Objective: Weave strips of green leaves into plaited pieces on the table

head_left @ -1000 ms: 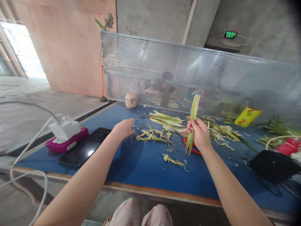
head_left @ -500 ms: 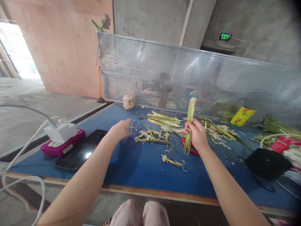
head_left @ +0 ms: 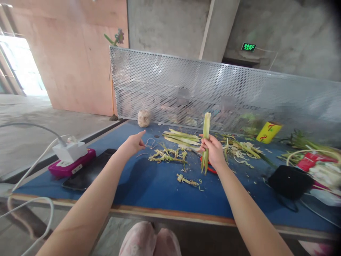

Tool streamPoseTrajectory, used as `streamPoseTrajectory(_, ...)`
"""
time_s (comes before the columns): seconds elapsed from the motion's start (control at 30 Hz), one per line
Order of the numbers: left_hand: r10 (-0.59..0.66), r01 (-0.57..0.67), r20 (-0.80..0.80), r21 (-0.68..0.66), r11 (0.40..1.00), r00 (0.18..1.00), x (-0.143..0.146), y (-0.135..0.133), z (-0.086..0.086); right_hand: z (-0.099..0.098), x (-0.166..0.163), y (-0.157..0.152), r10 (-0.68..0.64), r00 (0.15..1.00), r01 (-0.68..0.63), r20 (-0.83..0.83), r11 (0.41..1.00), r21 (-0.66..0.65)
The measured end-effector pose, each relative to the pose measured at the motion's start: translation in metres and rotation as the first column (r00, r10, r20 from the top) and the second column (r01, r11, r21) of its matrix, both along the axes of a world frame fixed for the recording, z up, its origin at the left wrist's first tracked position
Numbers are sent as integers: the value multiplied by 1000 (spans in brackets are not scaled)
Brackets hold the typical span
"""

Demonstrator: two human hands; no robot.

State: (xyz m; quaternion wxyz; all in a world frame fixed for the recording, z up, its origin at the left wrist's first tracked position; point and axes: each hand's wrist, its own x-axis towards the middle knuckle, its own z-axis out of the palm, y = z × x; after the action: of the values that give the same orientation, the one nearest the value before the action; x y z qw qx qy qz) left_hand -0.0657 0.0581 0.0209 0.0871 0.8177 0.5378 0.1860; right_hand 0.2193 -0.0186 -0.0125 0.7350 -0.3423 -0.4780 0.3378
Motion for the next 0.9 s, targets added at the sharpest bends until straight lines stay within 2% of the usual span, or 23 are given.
streamPoseTrajectory(0.13, -6, -22, 166, 166, 986, 986, 2, -3, 1, 8, 3, -1, 11, 994, 1, -109, 994, 108)
streamPoseTrajectory(0.2, -48, -24, 289, 239, 971, 956, 7, -8, 3, 13, 3, -3, 48, 985, -22, -166, 988, 152)
streamPoseTrajectory(0.3, -139, 38, 358, 274, 961, 923, 18, -19, 3, 19, -2, -8, 117, 967, -79, -225, 983, 168)
streamPoseTrajectory(0.33, -189, 83, 372, 282, 956, 909, 24, -24, 3, 20, -5, -10, 143, 960, -106, -239, 981, 160)
streamPoseTrajectory(0.43, -438, 374, 427, 229, 899, 791, 47, -40, 2, 20, -14, -13, 230, 934, -205, -272, 972, 119)
streamPoseTrajectory(0.53, -520, 573, 529, 74, 816, 671, 76, -52, 3, 17, -22, -15, 303, 913, -294, -272, 953, 72)
streamPoseTrajectory(0.6, -470, 640, 627, -61, 766, 621, 96, -55, 3, 16, -26, -15, 325, 909, -323, -261, 945, 54)
streamPoseTrajectory(0.7, -329, 656, 749, -181, 733, 575, 118, -55, 3, 14, -27, -13, 305, 920, -298, -246, 952, 68)
streamPoseTrajectory(0.8, -188, 596, 825, -208, 775, 533, 126, -53, -1, 13, -26, -10, 260, 938, -245, -231, 965, 90)
streamPoseTrajectory(0.9, -163, 496, 848, -130, 859, 504, 123, -51, -4, 14, -25, -8, 230, 948, -212, -221, 972, 103)
